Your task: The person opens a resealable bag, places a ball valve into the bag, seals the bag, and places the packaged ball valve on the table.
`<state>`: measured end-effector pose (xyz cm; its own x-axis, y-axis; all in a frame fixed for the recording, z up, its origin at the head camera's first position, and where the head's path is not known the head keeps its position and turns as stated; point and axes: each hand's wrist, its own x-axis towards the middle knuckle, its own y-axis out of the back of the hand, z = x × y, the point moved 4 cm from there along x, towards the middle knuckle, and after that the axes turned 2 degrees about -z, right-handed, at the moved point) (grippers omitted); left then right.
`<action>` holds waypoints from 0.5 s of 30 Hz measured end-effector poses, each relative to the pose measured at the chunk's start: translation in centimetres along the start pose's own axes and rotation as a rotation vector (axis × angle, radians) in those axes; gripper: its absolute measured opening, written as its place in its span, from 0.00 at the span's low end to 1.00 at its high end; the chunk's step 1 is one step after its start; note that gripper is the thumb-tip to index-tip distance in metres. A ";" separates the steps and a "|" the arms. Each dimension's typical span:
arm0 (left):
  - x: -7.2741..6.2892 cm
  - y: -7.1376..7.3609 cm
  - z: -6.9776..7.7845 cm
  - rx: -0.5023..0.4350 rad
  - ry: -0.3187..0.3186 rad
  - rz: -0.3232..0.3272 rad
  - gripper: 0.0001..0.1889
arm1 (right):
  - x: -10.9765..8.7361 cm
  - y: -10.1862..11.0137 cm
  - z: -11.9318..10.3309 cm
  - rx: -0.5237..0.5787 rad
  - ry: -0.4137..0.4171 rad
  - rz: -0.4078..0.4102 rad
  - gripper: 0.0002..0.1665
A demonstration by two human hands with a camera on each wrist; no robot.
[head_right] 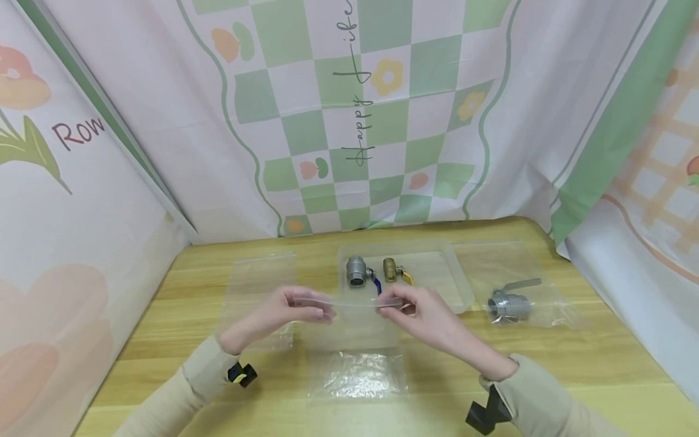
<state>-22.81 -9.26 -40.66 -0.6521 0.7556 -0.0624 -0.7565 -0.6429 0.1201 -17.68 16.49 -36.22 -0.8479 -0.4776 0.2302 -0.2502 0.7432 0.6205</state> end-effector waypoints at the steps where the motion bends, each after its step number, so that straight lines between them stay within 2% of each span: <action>1: 0.1 -0.1 0.1 0.019 0.000 0.034 0.21 | 0.0 0.0 -0.1 -0.006 0.013 0.000 0.08; 7: 0.1 -0.7 0.4 0.081 -0.036 0.194 0.16 | 0.4 0.3 -0.7 -0.046 0.110 0.006 0.07; 10: 0.0 -0.9 0.5 0.109 -0.059 0.240 0.15 | 0.7 0.6 -1.1 -0.081 0.152 0.013 0.07; 15: -0.1 -1.1 0.6 0.149 -0.087 0.283 0.14 | 1.0 0.9 -1.5 -0.134 0.158 -0.004 0.06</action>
<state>-21.86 -8.53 -40.18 -0.8236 0.5617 0.0782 -0.5260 -0.8081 0.2649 -18.10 15.98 -34.28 -0.7606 -0.5557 0.3357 -0.1799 0.6772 0.7135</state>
